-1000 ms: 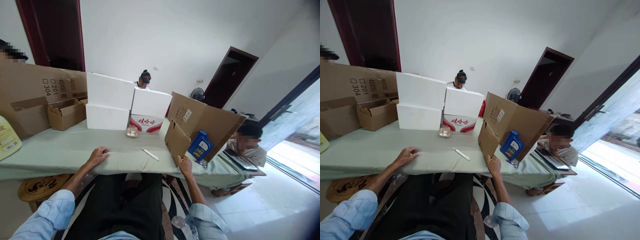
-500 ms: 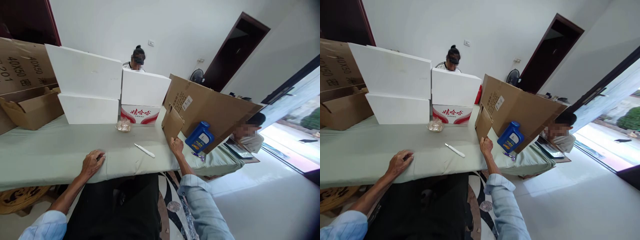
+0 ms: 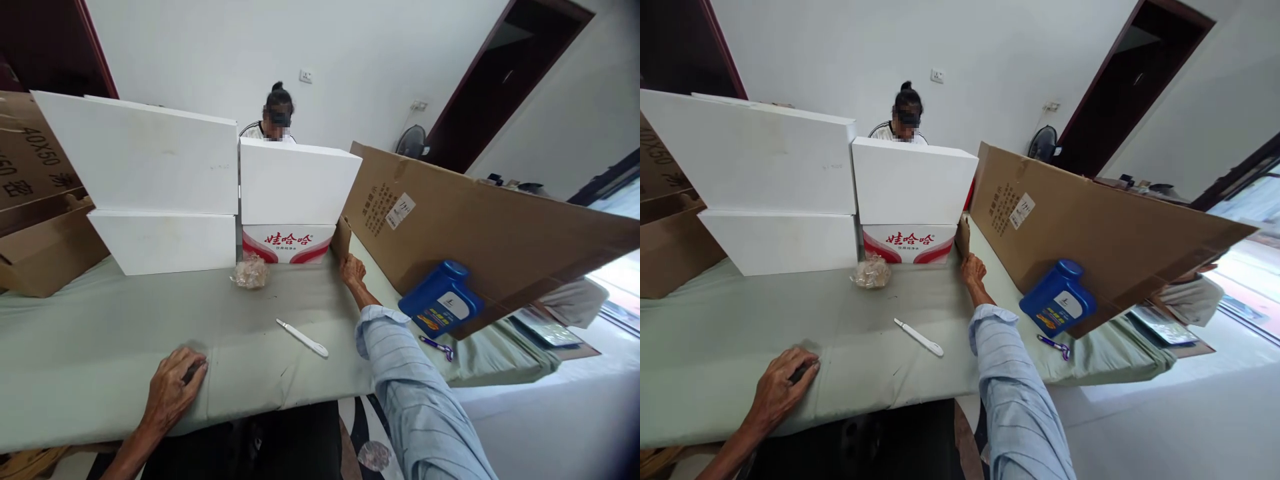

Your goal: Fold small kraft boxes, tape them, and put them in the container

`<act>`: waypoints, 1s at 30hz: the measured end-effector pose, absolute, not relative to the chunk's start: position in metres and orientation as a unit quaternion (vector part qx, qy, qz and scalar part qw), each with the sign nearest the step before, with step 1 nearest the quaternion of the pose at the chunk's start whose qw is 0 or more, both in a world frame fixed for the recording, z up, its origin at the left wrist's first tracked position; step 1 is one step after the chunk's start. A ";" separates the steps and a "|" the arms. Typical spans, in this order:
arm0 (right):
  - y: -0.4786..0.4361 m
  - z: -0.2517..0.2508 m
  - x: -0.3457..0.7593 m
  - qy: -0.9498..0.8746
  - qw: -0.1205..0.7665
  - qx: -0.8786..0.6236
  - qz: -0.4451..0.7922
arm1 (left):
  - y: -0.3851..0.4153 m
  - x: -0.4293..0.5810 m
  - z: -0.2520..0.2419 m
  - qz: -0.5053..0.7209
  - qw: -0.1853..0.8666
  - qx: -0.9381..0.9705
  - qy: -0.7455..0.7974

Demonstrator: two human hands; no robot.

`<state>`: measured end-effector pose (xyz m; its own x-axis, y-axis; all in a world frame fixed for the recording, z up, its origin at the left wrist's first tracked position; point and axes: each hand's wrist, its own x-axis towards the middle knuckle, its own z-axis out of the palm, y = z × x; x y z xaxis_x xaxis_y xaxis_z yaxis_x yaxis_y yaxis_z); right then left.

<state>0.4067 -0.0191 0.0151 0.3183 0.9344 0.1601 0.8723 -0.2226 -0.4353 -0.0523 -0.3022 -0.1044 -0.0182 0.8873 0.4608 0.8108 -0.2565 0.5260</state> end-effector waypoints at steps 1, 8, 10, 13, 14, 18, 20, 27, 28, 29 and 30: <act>-0.016 0.013 0.406 -0.576 0.235 -0.780 0.063 | -0.302 -0.052 -0.105 0.375 0.051 0.699 0.607; -0.023 0.003 0.411 -0.586 0.259 -0.765 0.058 | -0.302 -0.051 -0.100 0.366 0.061 0.700 0.610; -0.033 0.003 0.413 -0.594 0.266 -0.757 0.059 | -0.302 -0.051 -0.099 0.363 0.068 0.698 0.613; -0.065 0.001 0.404 -0.619 0.280 -0.731 0.057 | -0.302 -0.050 -0.099 0.369 0.072 0.694 0.614; -0.081 -0.003 0.396 -0.636 0.282 -0.716 0.060 | -0.302 -0.050 -0.100 0.373 0.071 0.693 0.613; -0.171 -0.037 0.358 -0.728 0.270 -0.624 0.087 | -0.302 -0.049 -0.105 0.393 0.063 0.689 0.606; -0.215 -0.061 0.343 -0.785 0.274 -0.554 0.054 | -0.302 -0.049 -0.107 0.400 0.063 0.689 0.601; -0.238 -0.086 0.338 -0.797 0.297 -0.525 -0.041 | -0.294 -0.049 -0.106 0.445 0.090 0.673 0.584; -0.231 -0.083 0.340 -0.796 0.312 -0.518 -0.040 | -0.294 -0.047 -0.104 0.460 0.094 0.665 0.580; -0.224 -0.080 0.342 -0.793 0.329 -0.511 -0.039 | -0.293 -0.045 -0.102 0.476 0.098 0.658 0.576; -0.217 -0.079 0.344 -0.785 0.351 -0.509 -0.040 | -0.293 -0.043 -0.100 0.497 0.102 0.649 0.567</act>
<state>0.3442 -0.2171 -0.0787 -0.2358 0.7707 0.5920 0.8264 0.4795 -0.2951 -0.0429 -0.2930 -0.1005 -0.1371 0.8374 0.5292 0.6345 -0.3360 0.6961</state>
